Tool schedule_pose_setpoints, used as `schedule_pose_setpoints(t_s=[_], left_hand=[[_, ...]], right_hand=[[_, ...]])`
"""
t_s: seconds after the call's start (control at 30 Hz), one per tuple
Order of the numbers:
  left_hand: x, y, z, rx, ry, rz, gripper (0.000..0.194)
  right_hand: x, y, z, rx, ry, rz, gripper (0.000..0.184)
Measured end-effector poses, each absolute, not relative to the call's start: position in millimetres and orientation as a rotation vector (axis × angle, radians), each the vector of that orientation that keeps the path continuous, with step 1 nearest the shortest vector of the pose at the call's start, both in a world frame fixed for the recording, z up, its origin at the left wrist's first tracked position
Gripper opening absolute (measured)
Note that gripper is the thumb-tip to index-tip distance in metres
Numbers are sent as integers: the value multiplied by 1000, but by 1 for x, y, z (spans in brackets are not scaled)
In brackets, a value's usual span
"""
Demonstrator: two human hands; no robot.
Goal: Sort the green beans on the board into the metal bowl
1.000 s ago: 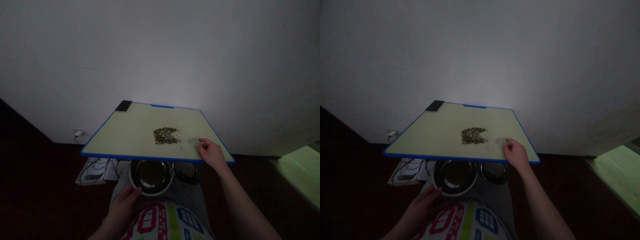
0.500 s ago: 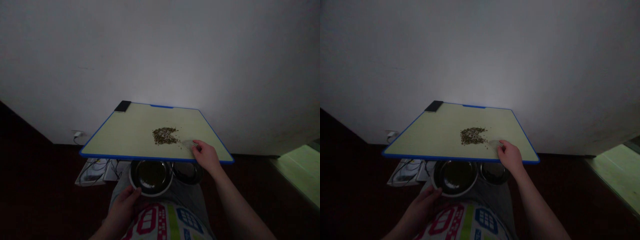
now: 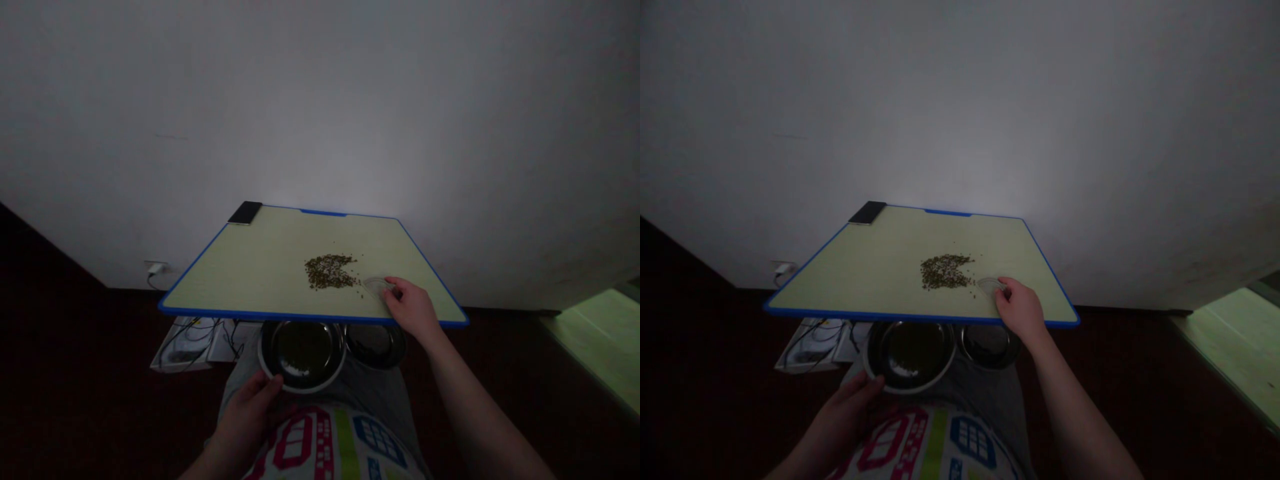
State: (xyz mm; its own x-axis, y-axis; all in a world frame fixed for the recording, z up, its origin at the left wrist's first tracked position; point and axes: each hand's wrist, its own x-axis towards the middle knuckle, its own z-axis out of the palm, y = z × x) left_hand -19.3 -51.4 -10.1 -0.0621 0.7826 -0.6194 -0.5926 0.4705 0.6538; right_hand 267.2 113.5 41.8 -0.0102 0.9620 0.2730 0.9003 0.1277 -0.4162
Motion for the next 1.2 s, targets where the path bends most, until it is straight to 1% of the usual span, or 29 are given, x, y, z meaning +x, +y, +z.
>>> schedule_pose_setpoints(t_s=[0.17, 0.63, 0.87, 1.03, 1.2], left_hand=[[-19, -52, -8, 215, 1194, 1140, 15], [-17, -53, -4, 237, 1217, 1134, 24], [-19, -52, -6, 240, 1217, 1132, 19], [-19, -51, -5, 206, 1205, 1145, 12], [-19, -51, -2, 226, 1183, 1137, 13]], right_hand=[[265, 113, 43, -1774, -1939, 166, 41], [265, 119, 41, -1775, -1935, 134, 41], [266, 134, 43, -1785, -1989, 154, 40], [270, 146, 47, -1750, -2047, 237, 40], [276, 151, 49, -1665, -2098, 323, 40]])
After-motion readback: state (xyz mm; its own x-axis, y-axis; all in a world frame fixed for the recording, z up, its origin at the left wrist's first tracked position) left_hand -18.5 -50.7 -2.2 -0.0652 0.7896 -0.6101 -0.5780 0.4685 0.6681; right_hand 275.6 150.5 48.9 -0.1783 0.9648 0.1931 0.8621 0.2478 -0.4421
